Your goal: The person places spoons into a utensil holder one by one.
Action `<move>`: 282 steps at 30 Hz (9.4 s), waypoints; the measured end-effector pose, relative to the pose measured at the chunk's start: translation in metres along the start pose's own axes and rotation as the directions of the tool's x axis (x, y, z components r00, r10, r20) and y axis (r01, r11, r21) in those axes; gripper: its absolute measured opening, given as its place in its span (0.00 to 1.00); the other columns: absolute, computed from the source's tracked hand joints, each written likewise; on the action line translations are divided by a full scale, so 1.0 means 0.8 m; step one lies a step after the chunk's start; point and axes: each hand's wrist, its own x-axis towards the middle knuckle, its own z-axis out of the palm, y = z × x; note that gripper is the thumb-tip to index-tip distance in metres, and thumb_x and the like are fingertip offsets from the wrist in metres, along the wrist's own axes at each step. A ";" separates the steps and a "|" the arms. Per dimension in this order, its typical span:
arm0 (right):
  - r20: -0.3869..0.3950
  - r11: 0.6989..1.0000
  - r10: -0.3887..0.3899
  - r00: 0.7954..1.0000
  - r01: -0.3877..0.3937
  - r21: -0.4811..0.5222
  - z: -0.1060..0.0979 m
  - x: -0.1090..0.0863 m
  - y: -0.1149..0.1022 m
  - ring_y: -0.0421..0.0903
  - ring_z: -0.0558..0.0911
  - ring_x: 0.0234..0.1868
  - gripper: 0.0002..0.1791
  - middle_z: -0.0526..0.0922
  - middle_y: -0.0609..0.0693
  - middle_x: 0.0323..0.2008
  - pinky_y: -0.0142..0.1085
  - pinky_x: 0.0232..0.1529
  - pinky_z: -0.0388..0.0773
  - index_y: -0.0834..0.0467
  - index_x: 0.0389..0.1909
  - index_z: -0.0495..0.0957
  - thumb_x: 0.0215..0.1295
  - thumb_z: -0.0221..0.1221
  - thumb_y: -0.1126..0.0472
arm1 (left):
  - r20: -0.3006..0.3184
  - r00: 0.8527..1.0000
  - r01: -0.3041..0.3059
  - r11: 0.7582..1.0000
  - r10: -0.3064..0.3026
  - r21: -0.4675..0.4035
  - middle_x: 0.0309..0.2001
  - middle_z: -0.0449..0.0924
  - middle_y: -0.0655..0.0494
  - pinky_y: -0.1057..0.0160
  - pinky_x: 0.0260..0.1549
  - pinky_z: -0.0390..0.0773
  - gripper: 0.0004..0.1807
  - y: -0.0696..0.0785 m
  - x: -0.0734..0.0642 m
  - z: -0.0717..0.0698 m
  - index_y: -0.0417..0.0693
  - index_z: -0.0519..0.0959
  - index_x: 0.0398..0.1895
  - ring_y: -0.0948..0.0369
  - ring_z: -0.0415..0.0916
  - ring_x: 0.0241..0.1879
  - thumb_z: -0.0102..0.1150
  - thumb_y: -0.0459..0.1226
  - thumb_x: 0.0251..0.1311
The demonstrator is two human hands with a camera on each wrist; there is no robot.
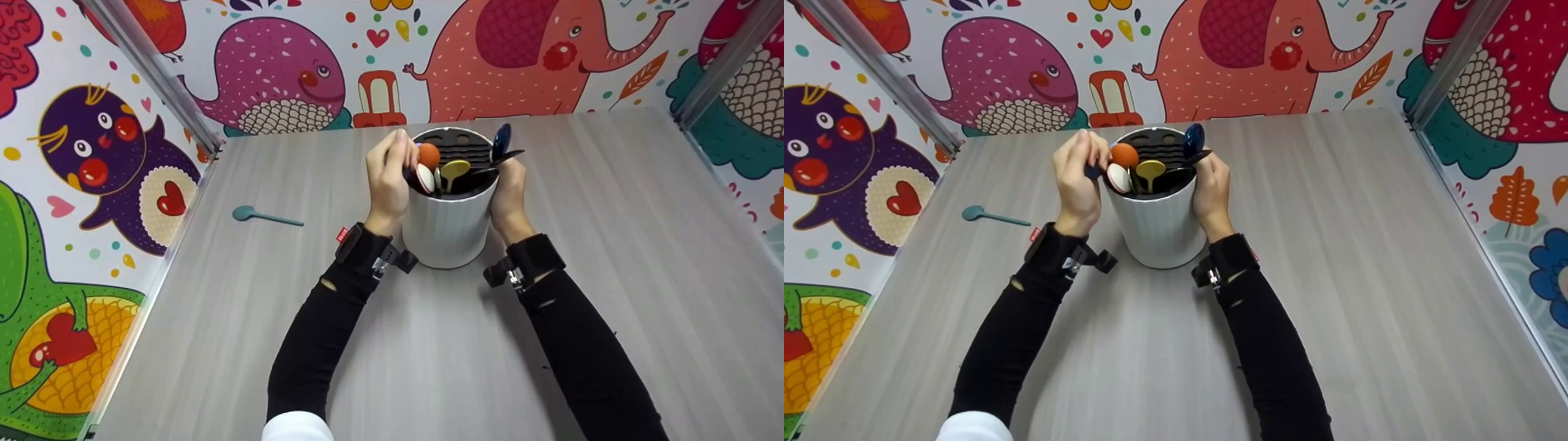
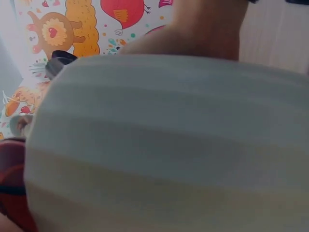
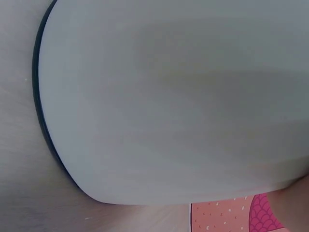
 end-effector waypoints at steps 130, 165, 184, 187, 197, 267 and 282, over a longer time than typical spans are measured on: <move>0.010 1.000 0.003 1.000 -0.003 -0.008 0.001 -0.003 0.003 0.39 0.80 0.31 0.16 0.84 0.46 0.29 0.32 0.39 0.76 0.59 0.31 0.82 0.61 0.47 0.57 | -0.466 0.436 0.523 -0.205 -0.770 0.827 0.73 0.29 0.31 0.32 0.65 0.43 0.40 -0.104 -0.034 -0.346 0.39 0.35 0.75 0.34 0.32 0.72 0.32 0.41 0.62; 0.007 1.000 -0.022 1.000 0.022 0.001 -0.002 0.000 0.002 0.39 0.81 0.36 0.17 0.85 0.44 0.32 0.33 0.44 0.76 0.58 0.36 0.83 0.62 0.45 0.59 | -0.147 0.599 0.425 0.157 -0.787 0.892 0.57 0.73 0.36 0.49 0.59 0.70 0.26 -0.119 -0.013 -0.232 0.33 0.72 0.56 0.46 0.71 0.55 0.41 0.38 0.56; 0.010 0.999 0.007 1.000 -0.007 0.032 -0.001 -0.001 0.002 0.39 0.82 0.34 0.17 0.86 0.45 0.31 0.33 0.42 0.77 0.58 0.35 0.83 0.63 0.44 0.59 | -0.167 0.899 0.360 0.466 -0.405 0.808 0.18 0.56 0.60 0.64 0.22 0.54 0.23 -0.116 -0.024 -0.170 0.54 0.58 0.16 0.61 0.55 0.19 0.38 0.51 0.70; -0.002 1.000 0.001 1.000 -0.001 0.020 -0.001 -0.001 0.002 0.38 0.82 0.34 0.17 0.85 0.44 0.31 0.32 0.42 0.77 0.58 0.34 0.83 0.62 0.44 0.59 | -0.130 0.918 0.322 0.513 -0.376 0.795 0.17 0.56 0.60 0.65 0.22 0.54 0.23 -0.107 -0.025 -0.160 0.54 0.57 0.16 0.62 0.54 0.18 0.37 0.49 0.70; -0.018 1.000 -0.013 1.000 0.013 0.013 -0.001 -0.001 0.003 0.38 0.81 0.35 0.17 0.85 0.43 0.31 0.33 0.44 0.75 0.56 0.32 0.83 0.62 0.44 0.60 | -0.039 0.939 0.283 0.706 -0.341 0.649 0.17 0.54 0.59 0.66 0.24 0.53 0.22 -0.069 -0.028 -0.121 0.54 0.57 0.16 0.62 0.52 0.19 0.38 0.46 0.71; -0.014 1.000 0.026 1.000 -0.025 0.013 -0.001 0.001 0.001 0.38 0.81 0.31 0.17 0.85 0.44 0.29 0.31 0.39 0.76 0.57 0.32 0.82 0.62 0.45 0.57 | -0.075 0.996 0.038 0.998 -0.042 -0.057 0.20 0.65 0.58 0.65 0.31 0.70 0.22 0.025 0.004 -0.011 0.50 0.61 0.19 0.60 0.65 0.24 0.23 0.38 0.73; -0.024 0.999 0.017 1.000 -0.018 -0.033 -0.002 -0.002 0.004 0.38 0.81 0.32 0.18 0.85 0.43 0.28 0.32 0.40 0.76 0.56 0.31 0.83 0.64 0.44 0.55 | -0.020 1.000 -0.006 0.970 0.012 0.242 0.27 0.65 0.54 0.67 0.41 0.66 0.19 -0.018 -0.003 -0.017 0.40 0.66 0.23 0.60 0.65 0.33 0.30 0.38 0.72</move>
